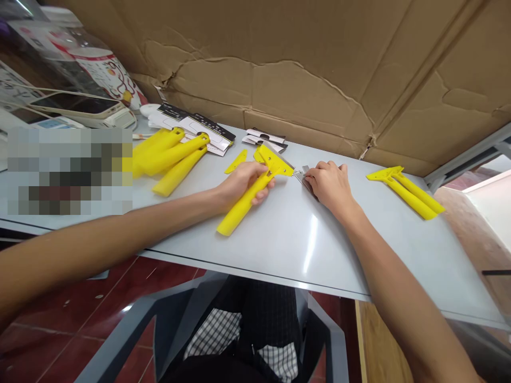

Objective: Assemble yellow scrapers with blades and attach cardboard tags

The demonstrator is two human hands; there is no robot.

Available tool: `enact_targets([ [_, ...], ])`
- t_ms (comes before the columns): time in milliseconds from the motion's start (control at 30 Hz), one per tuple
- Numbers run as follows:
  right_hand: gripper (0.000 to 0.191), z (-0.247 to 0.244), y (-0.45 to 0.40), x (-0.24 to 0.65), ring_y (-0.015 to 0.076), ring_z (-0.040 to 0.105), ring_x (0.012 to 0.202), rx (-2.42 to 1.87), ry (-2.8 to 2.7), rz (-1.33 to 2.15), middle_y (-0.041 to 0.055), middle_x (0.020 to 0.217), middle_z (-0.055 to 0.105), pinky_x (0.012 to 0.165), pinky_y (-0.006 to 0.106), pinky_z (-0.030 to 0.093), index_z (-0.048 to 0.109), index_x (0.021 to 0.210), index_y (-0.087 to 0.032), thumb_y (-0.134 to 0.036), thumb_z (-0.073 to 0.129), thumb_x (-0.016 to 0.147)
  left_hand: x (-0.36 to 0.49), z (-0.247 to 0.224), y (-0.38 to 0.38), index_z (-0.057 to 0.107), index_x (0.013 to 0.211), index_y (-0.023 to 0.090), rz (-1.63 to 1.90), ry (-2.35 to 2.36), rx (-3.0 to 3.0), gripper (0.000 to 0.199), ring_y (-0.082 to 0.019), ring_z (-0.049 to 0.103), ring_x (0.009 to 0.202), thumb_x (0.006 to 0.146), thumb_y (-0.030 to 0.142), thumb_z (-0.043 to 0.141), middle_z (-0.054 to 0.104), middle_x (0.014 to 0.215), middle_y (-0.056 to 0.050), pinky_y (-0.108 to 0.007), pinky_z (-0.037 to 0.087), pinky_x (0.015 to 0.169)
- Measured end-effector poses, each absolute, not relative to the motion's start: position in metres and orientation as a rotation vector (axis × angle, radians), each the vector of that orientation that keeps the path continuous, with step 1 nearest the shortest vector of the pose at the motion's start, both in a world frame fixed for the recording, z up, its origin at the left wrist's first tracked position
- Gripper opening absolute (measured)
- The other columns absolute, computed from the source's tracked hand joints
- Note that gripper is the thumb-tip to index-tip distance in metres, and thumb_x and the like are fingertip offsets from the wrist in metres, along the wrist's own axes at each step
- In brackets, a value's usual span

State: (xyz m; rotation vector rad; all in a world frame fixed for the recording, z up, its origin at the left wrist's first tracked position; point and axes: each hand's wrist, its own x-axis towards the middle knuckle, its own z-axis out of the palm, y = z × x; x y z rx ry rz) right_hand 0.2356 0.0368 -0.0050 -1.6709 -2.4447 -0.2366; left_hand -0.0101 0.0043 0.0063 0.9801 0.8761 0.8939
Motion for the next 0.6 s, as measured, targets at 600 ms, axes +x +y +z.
enact_targets([
  [600,0.029,-0.0052,0.0379,0.2332,0.0323,0.063,0.104,-1.673,-2.430,-0.204,0.0123,0.106,0.078,0.080,0.042,0.026,0.082,0.105,-0.022,-0.023,0.053,0.106,-0.0090,0.0036,0.0075,0.054,0.142,0.015,1.013,0.861,0.901,0.049,-0.014,0.063,0.053,0.096,0.026,0.069,0.072,0.081,-0.004,-0.025,0.053,0.047],
])
